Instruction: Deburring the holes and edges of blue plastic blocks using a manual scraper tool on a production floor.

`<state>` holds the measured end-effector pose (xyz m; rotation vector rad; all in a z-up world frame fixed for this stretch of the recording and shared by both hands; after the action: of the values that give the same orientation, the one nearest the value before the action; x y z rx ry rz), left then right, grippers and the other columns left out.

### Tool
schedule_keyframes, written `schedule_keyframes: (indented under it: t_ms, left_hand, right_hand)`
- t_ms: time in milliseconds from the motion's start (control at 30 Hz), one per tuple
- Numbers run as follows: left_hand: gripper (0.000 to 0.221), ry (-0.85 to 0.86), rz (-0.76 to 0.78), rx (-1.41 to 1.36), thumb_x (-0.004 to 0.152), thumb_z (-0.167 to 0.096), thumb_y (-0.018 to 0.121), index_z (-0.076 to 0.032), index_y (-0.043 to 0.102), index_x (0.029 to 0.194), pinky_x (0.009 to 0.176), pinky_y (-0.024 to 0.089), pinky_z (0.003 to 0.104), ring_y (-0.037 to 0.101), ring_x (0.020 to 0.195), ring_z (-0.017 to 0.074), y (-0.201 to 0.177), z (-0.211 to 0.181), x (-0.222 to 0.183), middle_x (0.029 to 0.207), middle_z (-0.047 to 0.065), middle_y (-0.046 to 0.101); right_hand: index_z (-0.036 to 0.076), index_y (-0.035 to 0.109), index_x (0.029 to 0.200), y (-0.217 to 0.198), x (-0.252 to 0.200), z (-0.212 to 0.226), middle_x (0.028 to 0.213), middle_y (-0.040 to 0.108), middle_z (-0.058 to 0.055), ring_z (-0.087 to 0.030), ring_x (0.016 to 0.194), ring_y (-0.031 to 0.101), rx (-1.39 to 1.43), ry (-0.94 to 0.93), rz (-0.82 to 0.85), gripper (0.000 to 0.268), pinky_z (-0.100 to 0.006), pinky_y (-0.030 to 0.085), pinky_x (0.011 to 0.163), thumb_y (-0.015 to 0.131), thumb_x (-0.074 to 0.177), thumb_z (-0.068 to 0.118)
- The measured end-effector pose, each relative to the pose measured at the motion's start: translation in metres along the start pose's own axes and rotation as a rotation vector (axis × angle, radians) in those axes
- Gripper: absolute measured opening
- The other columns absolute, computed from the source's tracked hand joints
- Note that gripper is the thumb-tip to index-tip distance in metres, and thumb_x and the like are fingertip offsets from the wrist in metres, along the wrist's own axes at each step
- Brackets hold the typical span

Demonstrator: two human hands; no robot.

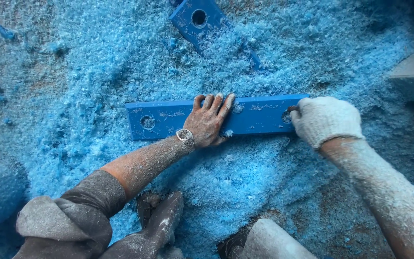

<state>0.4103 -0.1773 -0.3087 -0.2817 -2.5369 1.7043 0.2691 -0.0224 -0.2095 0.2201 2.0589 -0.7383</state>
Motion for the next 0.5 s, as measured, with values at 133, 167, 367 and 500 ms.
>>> schedule_keyframes:
  t_ms: [133, 167, 367, 500]
  left_hand:
    - [0.133, -0.029, -0.014, -0.021, 0.059, -0.064, 0.089, -0.005, 0.026, 0.16, 0.104, 0.031, 0.056, 0.047, 0.121, 0.0351, 0.004, 0.0, -0.001, 0.138, 0.017, 0.046]
    - [0.132, -0.046, -0.047, -0.005, 0.057, -0.065, 0.089, -0.006, 0.029, 0.16, 0.105, 0.029, 0.055, 0.048, 0.121, 0.0351, 0.003, 0.001, -0.003, 0.138, 0.017, 0.047]
    - [0.119, -0.065, -0.041, -0.023, 0.057, -0.06, 0.082, -0.005, 0.039, 0.153, 0.094, 0.038, 0.059, 0.047, 0.12, 0.0352, -0.001, 0.004, 0.005, 0.136, 0.017, 0.046]
    - [0.121, -0.11, -0.004, -0.075, 0.051, -0.072, 0.086, -0.003, 0.046, 0.143, 0.077, 0.043, 0.054, 0.048, 0.103, 0.034, -0.015, 0.014, 0.017, 0.121, 0.017, 0.049]
  right_hand:
    - [0.022, 0.074, 0.105, 0.012, -0.004, -0.029, 0.093, 0.079, -0.005, -0.026, 0.082, 0.078, 0.151, 0.131, -0.097, 0.041, -0.041, 0.063, 0.072, 0.047, 0.104, 0.053]
    - [0.022, 0.074, 0.106, 0.02, -0.006, -0.033, 0.095, 0.08, -0.006, -0.027, 0.082, 0.078, 0.189, 0.175, -0.026, 0.043, -0.041, 0.063, 0.073, 0.044, 0.105, 0.053]
    - [0.034, 0.073, 0.127, 0.028, -0.036, -0.033, 0.08, 0.079, -0.003, -0.016, 0.054, 0.061, 0.695, 0.08, 0.117, 0.044, -0.026, 0.04, 0.046, 0.053, 0.094, 0.053]
    - [0.022, 0.072, 0.132, 0.025, -0.068, -0.064, 0.082, 0.078, -0.008, -0.016, 0.052, 0.054, 1.06, 0.212, -0.101, 0.039, -0.027, 0.032, 0.039, 0.063, 0.097, 0.035]
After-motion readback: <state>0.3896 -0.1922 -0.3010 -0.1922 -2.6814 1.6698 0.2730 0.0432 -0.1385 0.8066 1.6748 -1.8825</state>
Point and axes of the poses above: each hand's wrist, its own x-axis towards the middle knuckle, its own y-axis out of the palm, z = x × y, the point moved 9 cm from there along x, towards the middle knuckle
